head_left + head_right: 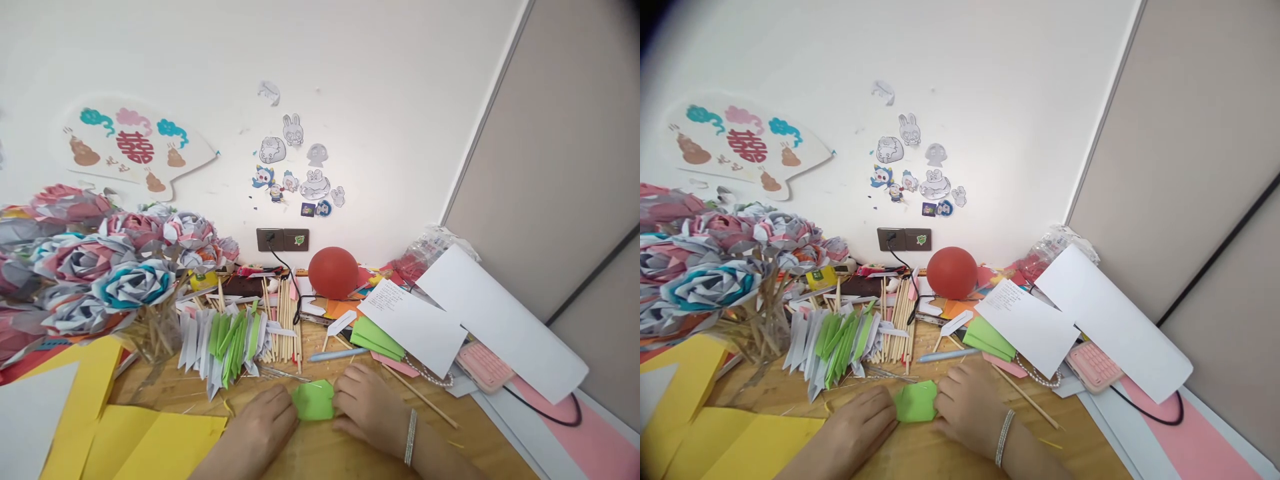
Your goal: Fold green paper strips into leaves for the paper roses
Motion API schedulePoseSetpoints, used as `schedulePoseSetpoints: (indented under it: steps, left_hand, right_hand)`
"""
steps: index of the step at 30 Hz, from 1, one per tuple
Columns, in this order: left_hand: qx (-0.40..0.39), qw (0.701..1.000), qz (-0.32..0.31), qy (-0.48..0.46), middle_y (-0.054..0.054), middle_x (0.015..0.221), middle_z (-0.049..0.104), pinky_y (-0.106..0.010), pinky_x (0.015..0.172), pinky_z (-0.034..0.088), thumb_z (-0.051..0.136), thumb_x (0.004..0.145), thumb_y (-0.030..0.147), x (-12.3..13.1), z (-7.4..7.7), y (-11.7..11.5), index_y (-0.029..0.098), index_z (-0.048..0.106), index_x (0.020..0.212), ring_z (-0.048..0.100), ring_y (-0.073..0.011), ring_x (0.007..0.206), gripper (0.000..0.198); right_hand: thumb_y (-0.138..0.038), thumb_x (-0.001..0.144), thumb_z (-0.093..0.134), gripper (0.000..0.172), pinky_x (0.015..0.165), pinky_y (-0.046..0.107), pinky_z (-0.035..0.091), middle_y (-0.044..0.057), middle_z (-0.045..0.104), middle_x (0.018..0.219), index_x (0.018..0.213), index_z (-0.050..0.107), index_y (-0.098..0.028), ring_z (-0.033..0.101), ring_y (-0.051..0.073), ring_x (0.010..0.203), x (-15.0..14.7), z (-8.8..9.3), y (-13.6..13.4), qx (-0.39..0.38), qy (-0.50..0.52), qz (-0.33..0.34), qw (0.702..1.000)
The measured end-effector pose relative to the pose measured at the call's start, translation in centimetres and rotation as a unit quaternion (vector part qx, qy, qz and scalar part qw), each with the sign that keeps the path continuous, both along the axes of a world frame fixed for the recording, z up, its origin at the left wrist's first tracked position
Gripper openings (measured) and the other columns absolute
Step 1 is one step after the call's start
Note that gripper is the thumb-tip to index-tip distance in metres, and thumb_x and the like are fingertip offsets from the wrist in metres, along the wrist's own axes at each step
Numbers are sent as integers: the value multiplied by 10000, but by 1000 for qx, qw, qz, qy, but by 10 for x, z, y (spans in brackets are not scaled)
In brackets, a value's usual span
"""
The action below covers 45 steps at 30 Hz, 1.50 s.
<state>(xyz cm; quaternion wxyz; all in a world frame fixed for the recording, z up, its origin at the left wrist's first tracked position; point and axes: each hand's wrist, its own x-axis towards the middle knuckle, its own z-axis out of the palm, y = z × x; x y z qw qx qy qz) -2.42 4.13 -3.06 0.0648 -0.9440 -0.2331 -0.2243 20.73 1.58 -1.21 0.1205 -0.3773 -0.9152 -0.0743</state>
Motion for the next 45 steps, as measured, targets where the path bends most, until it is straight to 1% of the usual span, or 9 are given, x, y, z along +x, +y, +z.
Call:
schedulePoseSetpoints:
  steps: [5, 10, 14, 21, 28, 37, 40, 43, 45]
  left_hand:
    - [-27, 999, 40, -8, -42, 728, 568, -275, 587, 471, 335, 902, 106, 4, 7, -6, 173, 509, 681, 550, -175, 668, 289]
    - [-87, 993, 82, -10, -44, 803, 593, -314, 673, 506, 450, 840, 125, 7, 12, -11, 184, 540, 752, 581, -197, 752, 139]
    - [-124, 986, 110, -21, -43, 793, 595, -320, 682, 507, 440, 850, 132, 10, 14, -12, 187, 544, 724, 586, -195, 750, 172]
    - [-173, 967, 176, -65, -41, 781, 591, -334, 694, 498, 436, 830, 146, 16, 13, -13, 198, 540, 704, 579, -205, 765, 171]
    - [-149, 961, 223, -62, -60, 794, 587, -371, 719, 486, 418, 810, 140, 18, 7, -12, 188, 586, 718, 568, -225, 788, 197]
    - [-94, 956, 277, 14, -74, 825, 599, -414, 742, 472, 479, 813, 162, 22, 9, -14, 174, 615, 751, 563, -257, 824, 150]
    - [-37, 969, 242, 20, -66, 916, 614, -387, 750, 478, 503, 807, 116, 20, 6, -14, 206, 619, 898, 568, -240, 856, 172]
    - [54, 991, 112, 38, -65, 1174, 576, -403, 848, 451, 519, 823, 110, 16, 5, -12, 280, 588, 1054, 516, -264, 1077, 296]
    - [95, 993, 54, 48, -66, 1304, 509, -431, 902, 418, 526, 839, 141, 10, 6, -9, 293, 576, 1103, 440, -291, 1196, 309]
  right_hand:
    - [-238, 848, 541, 93, 712, 321, 346, 31, 608, 820, 783, 580, -183, 471, 180, 762, -2, 1, -2, -11, 31, -19, 999]
    - [-207, 808, 538, 41, 697, 307, 341, 21, 579, 838, 777, 556, -188, 463, 177, 782, -7, 0, -5, -53, 93, -74, 992]
    - [-239, 814, 575, 63, 714, 308, 342, 11, 576, 859, 777, 554, -193, 466, 177, 804, -10, 0, -5, -81, 96, -93, 988]
    - [-134, 796, 569, 86, 722, 284, 349, -4, 547, 828, 744, 527, -188, 470, 166, 821, -17, -5, -4, -114, 168, -165, 965]
    - [-148, 775, 569, 116, 694, 294, 326, -3, 541, 781, 684, 512, -190, 459, 179, 791, -22, -9, -5, -98, 184, -215, 954]
    - [-196, 764, 597, 111, 694, 318, 311, 10, 549, 776, 692, 513, -195, 464, 199, 775, -23, -10, -5, -88, 168, -254, 948]
    - [-246, 760, 629, 137, 696, 320, 304, 0, 549, 772, 698, 516, -201, 465, 200, 777, -20, -10, -5, -89, 167, -262, 946]
    - [-261, 763, 638, 141, 698, 315, 301, -7, 550, 782, 704, 524, -204, 468, 198, 789, -19, -10, -4, -96, 171, -258, 946]
    - [-262, 758, 646, 139, 702, 314, 298, -12, 552, 787, 709, 528, -206, 469, 195, 794, -18, -10, -3, -98, 177, -256, 945]
